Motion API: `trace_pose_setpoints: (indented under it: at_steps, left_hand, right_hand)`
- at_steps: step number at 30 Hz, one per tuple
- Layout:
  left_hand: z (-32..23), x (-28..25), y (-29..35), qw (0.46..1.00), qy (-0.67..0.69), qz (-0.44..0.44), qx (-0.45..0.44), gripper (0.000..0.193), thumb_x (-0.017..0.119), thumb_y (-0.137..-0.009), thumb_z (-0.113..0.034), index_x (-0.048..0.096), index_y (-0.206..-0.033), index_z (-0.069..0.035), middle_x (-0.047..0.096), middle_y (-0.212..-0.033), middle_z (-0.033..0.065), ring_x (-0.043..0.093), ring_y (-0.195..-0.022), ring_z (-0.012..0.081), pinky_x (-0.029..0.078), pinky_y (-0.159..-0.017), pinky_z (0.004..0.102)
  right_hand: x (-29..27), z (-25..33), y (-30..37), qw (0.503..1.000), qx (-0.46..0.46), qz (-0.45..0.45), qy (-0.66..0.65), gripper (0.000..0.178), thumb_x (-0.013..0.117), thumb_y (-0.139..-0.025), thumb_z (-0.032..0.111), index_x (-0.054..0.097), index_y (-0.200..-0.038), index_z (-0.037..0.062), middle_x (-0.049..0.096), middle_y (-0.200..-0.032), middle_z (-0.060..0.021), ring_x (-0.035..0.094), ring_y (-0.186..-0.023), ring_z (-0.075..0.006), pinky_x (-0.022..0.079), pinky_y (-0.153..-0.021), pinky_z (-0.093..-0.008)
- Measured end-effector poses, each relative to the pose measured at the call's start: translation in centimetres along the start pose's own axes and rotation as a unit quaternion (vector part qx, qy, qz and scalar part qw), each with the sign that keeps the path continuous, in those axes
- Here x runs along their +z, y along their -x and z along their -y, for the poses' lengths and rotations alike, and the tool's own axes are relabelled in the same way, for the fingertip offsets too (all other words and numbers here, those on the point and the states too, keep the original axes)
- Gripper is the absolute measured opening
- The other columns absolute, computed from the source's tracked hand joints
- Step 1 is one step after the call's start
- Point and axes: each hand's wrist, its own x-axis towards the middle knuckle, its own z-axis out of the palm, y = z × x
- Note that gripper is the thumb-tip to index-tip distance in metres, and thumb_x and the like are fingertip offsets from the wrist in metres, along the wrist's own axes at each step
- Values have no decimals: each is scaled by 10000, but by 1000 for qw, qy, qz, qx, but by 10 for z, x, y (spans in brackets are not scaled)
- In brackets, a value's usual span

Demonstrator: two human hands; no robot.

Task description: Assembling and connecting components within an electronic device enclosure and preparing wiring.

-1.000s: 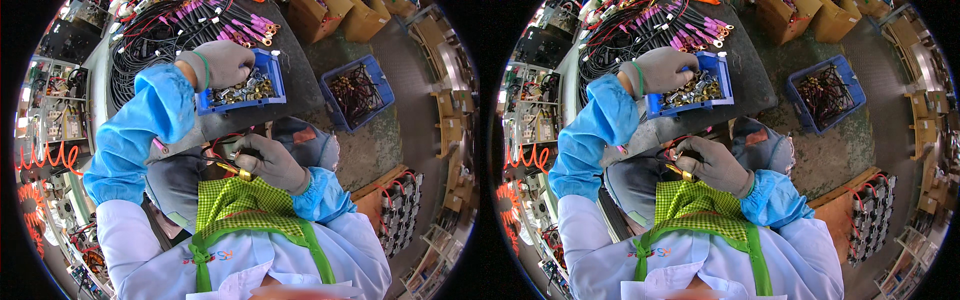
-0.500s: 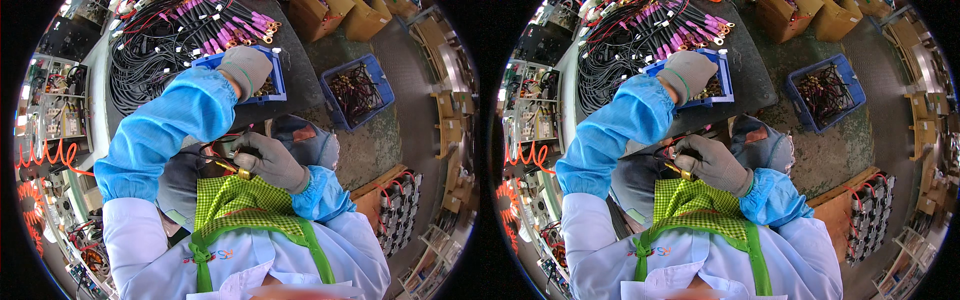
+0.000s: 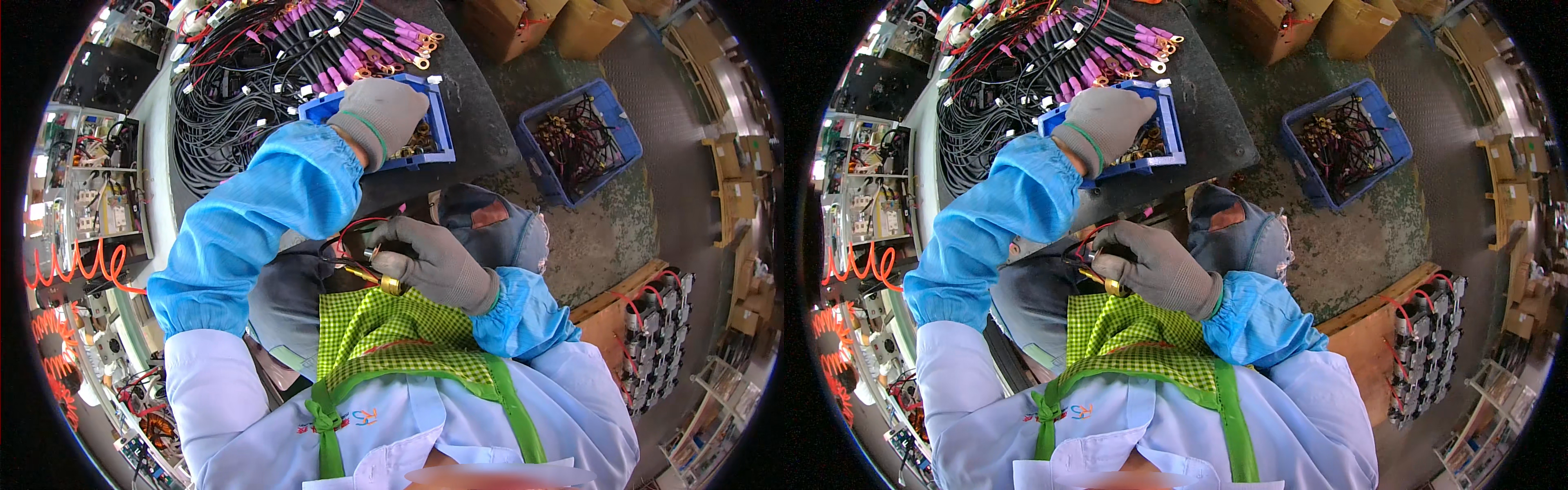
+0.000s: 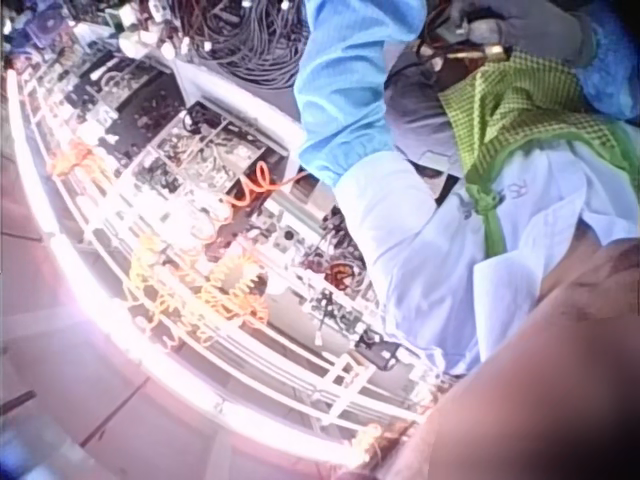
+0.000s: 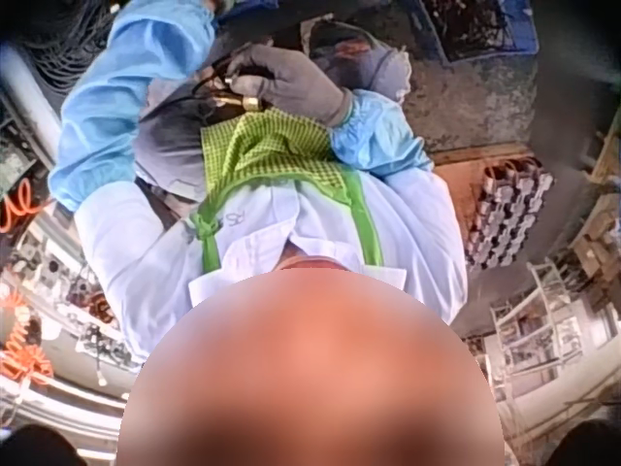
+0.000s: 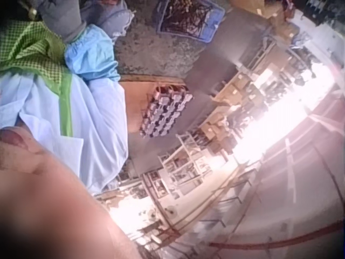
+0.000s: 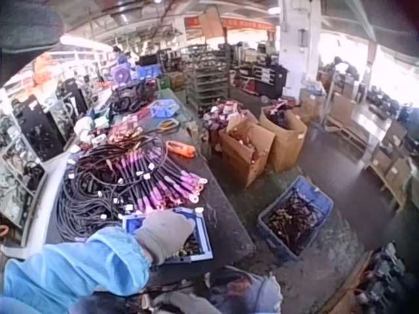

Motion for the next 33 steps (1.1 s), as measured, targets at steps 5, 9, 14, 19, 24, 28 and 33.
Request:
trace_pose_setpoints:
  at_steps: [5,9,14,19,24,28,33]
  left_hand:
    - [-7,-14,-11,998,-38,55,18,179,595,-815,-127,741,-917,-105,716,-908,110,695,-877,314,560,-723,434]
    - [-5,-7,-16,998,-12,54,9,221,570,-857,-193,757,-933,-104,731,-935,97,706,-900,274,551,-704,428]
    - [-13,8,-15,994,87,29,-66,216,564,-838,-172,750,-889,-76,721,-895,135,702,-857,321,558,-714,443]
    - [-16,4,-16,992,82,46,-88,217,580,-839,-187,758,-912,-85,724,-894,124,703,-861,317,555,-708,440]
    - [-13,-3,-16,997,37,39,-56,208,590,-848,-178,757,-939,-95,724,-937,116,699,-879,317,556,-717,439]
    - [-8,0,-15,996,61,41,-52,209,599,-838,-173,750,-957,-91,714,-962,118,688,-906,320,551,-726,440]
    - [-7,2,-1,996,71,20,-42,210,582,-836,-154,749,-953,-101,715,-948,128,693,-889,328,551,-718,443]
  right_hand:
    - [2,1,-4,1000,16,0,-4,410,646,-934,319,574,-1159,-17,642,-979,-108,595,-887,-141,503,-779,-315]
    - [4,10,2,999,40,4,-11,366,656,-931,260,579,-1155,-18,637,-938,-99,587,-841,-139,500,-743,-316]
    - [11,3,6,996,69,-1,-59,354,660,-932,252,592,-1153,-16,643,-943,-89,589,-865,-133,503,-759,-306]
    - [14,-5,5,995,57,18,-77,356,613,-965,280,574,-1159,-16,622,-984,-61,564,-900,-116,484,-783,-282]
    - [8,-3,-2,999,20,14,-39,342,617,-962,284,582,-1130,-11,615,-963,-53,560,-878,-111,477,-781,-277]
    - [8,-4,-3,998,44,8,-41,345,615,-964,304,578,-1113,-6,614,-943,-55,552,-866,-126,476,-768,-296]
    - [13,-3,-1,998,40,-13,-43,341,602,-971,299,576,-1120,-7,621,-915,-52,546,-816,-106,469,-733,-277]
